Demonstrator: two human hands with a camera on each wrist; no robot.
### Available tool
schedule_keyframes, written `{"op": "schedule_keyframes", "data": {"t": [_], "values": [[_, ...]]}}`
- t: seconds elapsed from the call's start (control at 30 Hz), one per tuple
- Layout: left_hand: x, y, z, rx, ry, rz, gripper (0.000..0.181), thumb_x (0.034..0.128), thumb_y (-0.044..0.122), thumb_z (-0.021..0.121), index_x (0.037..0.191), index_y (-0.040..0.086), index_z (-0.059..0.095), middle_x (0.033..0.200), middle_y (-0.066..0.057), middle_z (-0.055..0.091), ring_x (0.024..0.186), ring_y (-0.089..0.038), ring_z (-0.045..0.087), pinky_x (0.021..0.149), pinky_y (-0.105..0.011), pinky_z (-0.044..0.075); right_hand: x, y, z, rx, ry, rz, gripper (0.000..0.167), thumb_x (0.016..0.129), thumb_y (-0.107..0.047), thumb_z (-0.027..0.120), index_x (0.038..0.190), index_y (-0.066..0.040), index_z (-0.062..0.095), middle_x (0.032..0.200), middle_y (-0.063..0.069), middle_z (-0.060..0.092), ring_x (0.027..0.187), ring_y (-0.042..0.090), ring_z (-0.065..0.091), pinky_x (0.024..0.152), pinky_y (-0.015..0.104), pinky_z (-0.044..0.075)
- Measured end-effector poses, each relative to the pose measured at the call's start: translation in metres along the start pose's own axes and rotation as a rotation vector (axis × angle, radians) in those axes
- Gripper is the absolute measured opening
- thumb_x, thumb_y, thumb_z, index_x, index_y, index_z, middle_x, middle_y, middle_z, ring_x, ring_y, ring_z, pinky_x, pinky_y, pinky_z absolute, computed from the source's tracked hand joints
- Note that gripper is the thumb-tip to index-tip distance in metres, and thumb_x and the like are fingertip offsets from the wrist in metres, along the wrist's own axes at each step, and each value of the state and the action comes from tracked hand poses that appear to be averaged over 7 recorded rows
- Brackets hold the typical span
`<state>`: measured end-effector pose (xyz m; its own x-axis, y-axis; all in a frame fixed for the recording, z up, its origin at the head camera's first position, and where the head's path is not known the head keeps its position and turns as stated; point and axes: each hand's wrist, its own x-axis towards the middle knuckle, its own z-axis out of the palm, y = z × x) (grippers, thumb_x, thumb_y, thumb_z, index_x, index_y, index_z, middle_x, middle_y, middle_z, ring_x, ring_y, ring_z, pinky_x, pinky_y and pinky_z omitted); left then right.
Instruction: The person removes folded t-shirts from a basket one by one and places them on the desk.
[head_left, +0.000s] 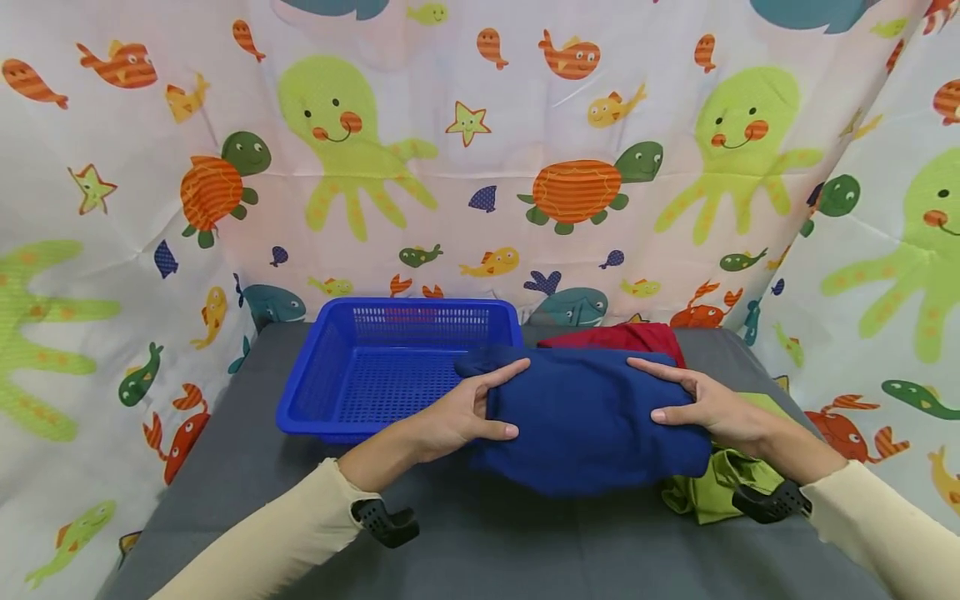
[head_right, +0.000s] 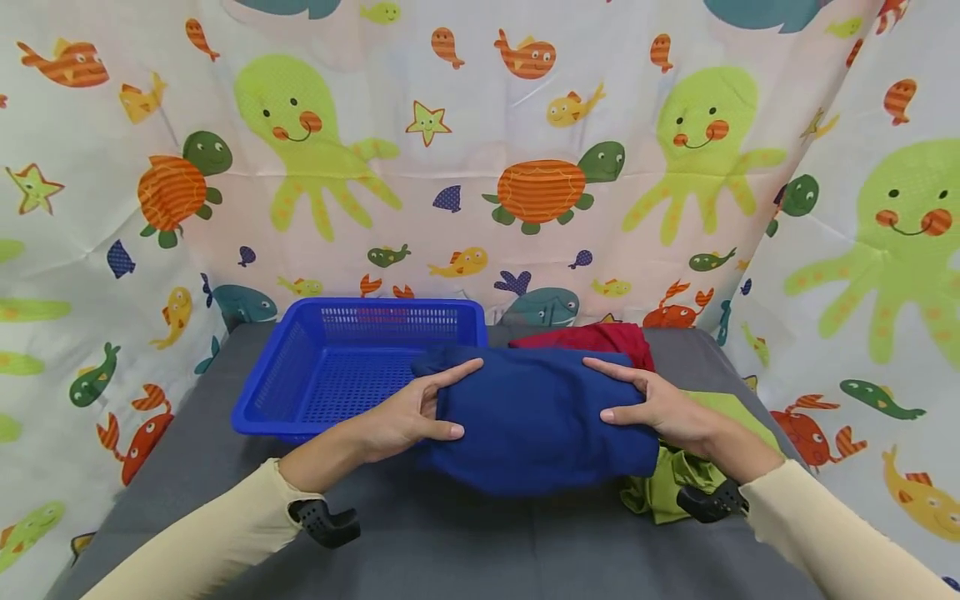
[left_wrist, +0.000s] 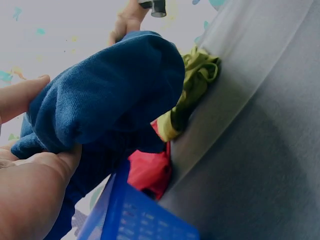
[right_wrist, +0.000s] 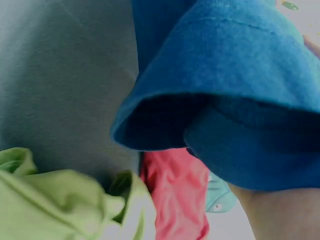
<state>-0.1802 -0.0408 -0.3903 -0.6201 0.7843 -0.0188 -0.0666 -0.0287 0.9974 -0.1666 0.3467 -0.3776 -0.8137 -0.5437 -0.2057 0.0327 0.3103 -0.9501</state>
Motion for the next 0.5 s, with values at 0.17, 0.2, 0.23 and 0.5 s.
{"op": "schedule_keyframes", "data": {"t": [0.17,0.2,0.23,0.5], "values": [[0.003,-0.009,0.007,-0.003,-0.012,-0.005,0.083,0.0971,-0.001,0.061,0.163,0.025,0.019,0.167,-0.013,0.026,0.150,-0.032,0.038,0.118,-0.046,0.040,-0.008,0.010,-0.001,0.014,-0.019,-0.005,0.073,0.102,-0.009,0.054,0.164,-0.023,0.018,0.148,-0.010,0.042,0.129,0.005,0.052,0.101,0.036,0.055],[0.004,-0.010,0.009,-0.005,-0.008,-0.008,0.083,0.0970,-0.002,0.062,0.163,0.025,0.020,0.166,-0.013,0.027,0.150,-0.032,0.038,0.118,-0.046,0.040,-0.009,0.011,-0.001,0.014,-0.017,-0.003,0.072,0.102,-0.009,0.054,0.164,-0.024,0.018,0.148,-0.010,0.042,0.129,0.005,0.053,0.101,0.036,0.055],[0.005,-0.012,0.010,-0.009,-0.003,-0.011,0.083,0.0965,-0.003,0.062,0.163,0.025,0.021,0.166,-0.012,0.027,0.150,-0.032,0.039,0.118,-0.046,0.040,-0.011,0.012,-0.001,0.010,-0.011,-0.003,0.072,0.102,-0.010,0.054,0.163,-0.024,0.018,0.149,-0.009,0.041,0.129,0.004,0.052,0.101,0.036,0.055],[0.013,-0.027,0.024,-0.050,-0.043,-0.041,0.083,0.0968,-0.007,0.059,0.163,0.025,0.020,0.167,-0.012,0.026,0.151,-0.030,0.037,0.119,-0.044,0.039,-0.028,0.021,-0.001,-0.018,0.049,0.093,0.073,0.101,-0.012,0.057,0.163,-0.027,0.022,0.155,0.008,0.030,0.129,0.010,0.048,0.098,0.040,0.057]]}}
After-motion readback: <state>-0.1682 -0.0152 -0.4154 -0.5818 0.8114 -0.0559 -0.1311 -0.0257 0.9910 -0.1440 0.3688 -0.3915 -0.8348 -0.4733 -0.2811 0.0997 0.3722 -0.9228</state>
